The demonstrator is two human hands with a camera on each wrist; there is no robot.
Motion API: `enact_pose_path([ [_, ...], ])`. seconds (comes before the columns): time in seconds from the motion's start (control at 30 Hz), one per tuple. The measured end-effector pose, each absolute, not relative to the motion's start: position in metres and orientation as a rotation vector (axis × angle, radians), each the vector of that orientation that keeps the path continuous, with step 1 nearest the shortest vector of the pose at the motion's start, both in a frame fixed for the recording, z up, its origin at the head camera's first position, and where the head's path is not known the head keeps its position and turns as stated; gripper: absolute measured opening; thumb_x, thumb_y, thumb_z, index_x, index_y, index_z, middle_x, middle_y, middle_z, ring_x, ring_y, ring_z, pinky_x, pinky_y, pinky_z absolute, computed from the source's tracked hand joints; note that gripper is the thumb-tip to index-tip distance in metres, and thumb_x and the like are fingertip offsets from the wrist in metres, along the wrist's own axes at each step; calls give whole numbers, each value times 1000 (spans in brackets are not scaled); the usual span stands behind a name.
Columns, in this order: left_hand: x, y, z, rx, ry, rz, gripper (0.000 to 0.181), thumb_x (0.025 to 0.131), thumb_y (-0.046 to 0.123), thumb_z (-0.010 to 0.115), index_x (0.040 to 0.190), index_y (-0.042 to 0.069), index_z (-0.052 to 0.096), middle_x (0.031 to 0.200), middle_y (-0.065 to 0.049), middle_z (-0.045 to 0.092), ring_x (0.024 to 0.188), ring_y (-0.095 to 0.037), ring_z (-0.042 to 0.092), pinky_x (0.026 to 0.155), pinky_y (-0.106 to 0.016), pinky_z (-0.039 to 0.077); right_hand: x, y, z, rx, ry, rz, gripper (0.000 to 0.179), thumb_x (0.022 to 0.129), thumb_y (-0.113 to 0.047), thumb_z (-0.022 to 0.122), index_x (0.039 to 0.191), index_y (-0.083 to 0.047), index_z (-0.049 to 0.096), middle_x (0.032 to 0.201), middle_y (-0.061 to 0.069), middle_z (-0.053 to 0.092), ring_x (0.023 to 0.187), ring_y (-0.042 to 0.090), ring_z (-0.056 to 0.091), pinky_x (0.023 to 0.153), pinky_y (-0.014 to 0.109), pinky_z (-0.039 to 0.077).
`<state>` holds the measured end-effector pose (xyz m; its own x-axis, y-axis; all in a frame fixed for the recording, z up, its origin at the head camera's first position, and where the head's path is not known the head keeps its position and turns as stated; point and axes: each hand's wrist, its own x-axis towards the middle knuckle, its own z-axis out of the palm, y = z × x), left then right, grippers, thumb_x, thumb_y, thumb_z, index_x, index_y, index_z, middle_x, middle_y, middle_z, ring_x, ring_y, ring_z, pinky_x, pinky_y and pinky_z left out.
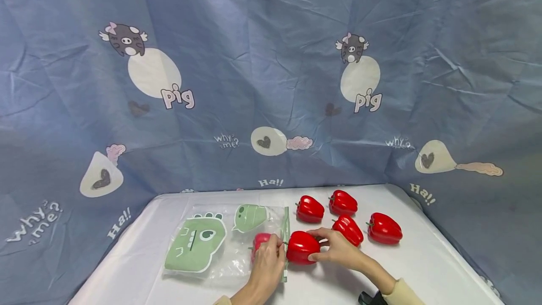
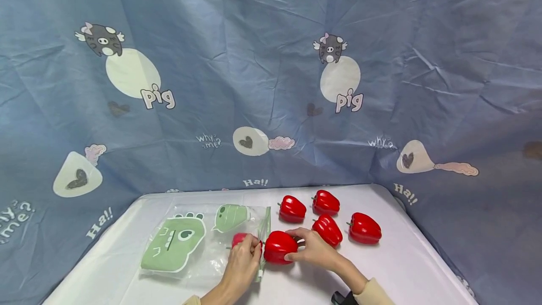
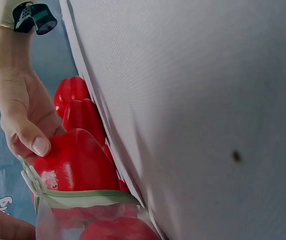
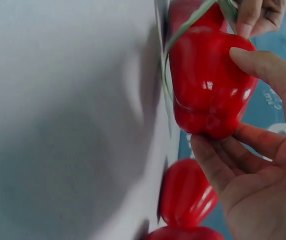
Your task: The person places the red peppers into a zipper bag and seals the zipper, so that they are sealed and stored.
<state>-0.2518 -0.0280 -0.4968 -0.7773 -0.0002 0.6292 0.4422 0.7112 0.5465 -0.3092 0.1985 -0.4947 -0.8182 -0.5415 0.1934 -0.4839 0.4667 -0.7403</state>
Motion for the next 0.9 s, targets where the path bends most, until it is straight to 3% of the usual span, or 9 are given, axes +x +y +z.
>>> enact_pose_path([
  [0.47,-251,-30,-495,-360,-2355,-979,14,85,2,64,79,12,55,66,3,60,64,-9,58,55,-24,44,-307,183,-497,-1064,2736,-1168,61,78,-37,78,130,-10,59,112,-2,66,98,7,63,85,31,54],
  [0.67,-251,-30,-496,-368,-2353,-972,13,86,2,64,81,11,56,68,0,64,63,-11,60,55,-26,45,-306,177,-501,-976,2802,-1091,63,77,-40,78,131,-13,59,113,-4,64,99,7,63,84,31,54],
  [0.9,-251,-30,-496,-368,-2337,-956,12,86,2,64,81,10,57,71,-3,67,66,-15,64,56,-27,47,-305,174,-504,-941,2766,-1083,64,77,-26,75,134,-6,55,122,2,63,104,13,64,87,32,54],
])
